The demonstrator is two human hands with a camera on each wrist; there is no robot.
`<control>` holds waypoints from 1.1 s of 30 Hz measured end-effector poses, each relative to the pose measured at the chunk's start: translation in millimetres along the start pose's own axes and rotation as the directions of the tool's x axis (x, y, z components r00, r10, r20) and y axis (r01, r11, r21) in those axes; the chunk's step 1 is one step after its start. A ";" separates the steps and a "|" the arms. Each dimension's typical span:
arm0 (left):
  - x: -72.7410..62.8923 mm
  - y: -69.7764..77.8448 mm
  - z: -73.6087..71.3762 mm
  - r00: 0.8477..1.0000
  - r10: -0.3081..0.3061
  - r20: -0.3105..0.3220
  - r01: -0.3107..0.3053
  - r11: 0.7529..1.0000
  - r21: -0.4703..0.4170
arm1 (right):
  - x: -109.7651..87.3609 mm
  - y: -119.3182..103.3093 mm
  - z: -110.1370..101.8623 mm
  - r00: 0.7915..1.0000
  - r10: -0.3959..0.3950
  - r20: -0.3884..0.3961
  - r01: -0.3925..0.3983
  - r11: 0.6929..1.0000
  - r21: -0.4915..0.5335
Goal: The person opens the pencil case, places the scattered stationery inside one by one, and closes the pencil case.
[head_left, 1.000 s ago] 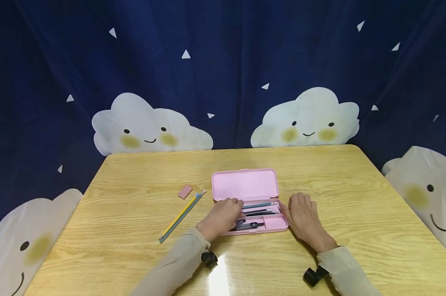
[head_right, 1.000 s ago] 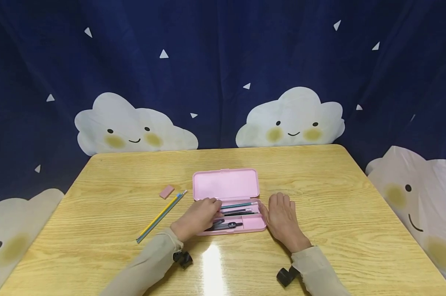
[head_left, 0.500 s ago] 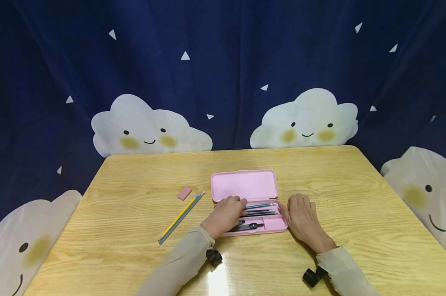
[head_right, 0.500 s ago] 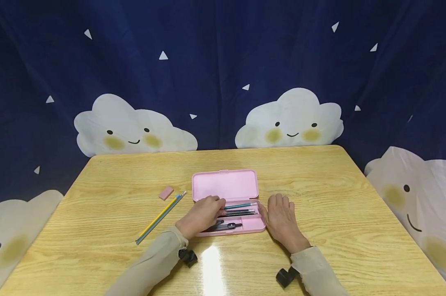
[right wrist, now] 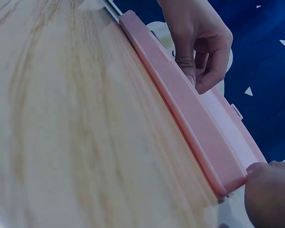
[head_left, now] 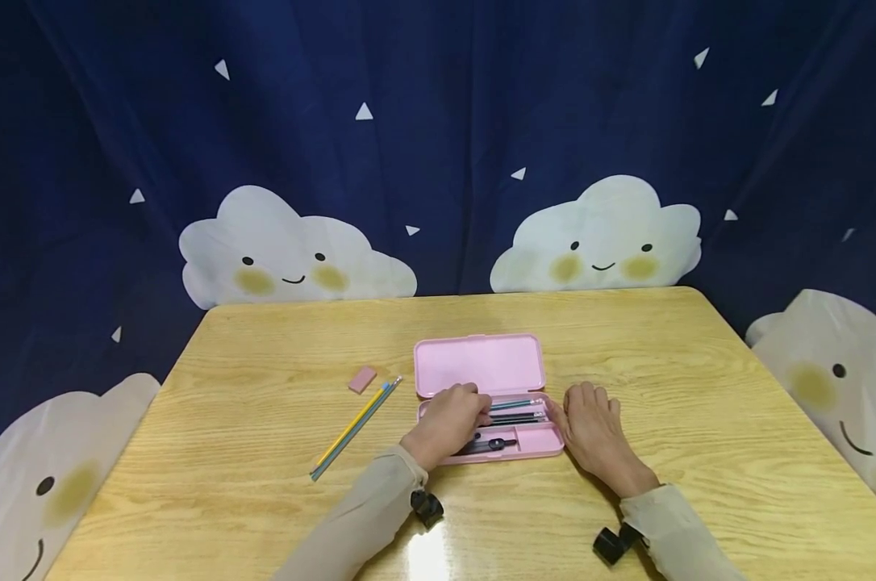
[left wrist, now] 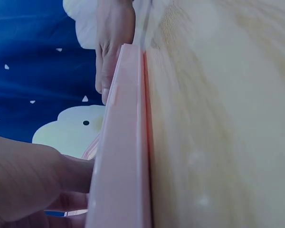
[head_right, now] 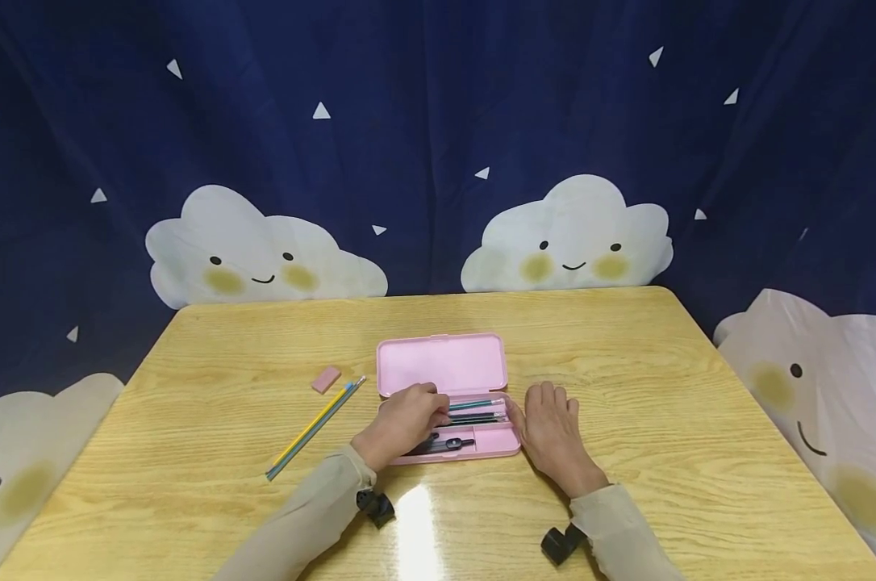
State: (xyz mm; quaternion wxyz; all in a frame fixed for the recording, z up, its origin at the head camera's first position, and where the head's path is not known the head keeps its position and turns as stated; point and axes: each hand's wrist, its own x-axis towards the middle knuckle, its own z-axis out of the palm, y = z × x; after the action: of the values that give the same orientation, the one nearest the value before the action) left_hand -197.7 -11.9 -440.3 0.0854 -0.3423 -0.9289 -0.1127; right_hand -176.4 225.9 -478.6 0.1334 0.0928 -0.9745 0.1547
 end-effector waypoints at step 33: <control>-0.2 1.3 -0.3 0.999 -0.010 0.032 0.010 1.000 0.017 | 2.0 -1.0 -1.4 1.000 -0.003 -0.001 0.003 0.999 -0.042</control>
State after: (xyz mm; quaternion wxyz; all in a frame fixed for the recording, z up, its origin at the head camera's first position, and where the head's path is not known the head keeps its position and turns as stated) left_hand -196.6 -11.1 -439.9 0.0729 -0.3387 -0.9328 -0.0997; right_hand -177.7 225.2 -476.4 0.1360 0.0913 -0.9773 0.1343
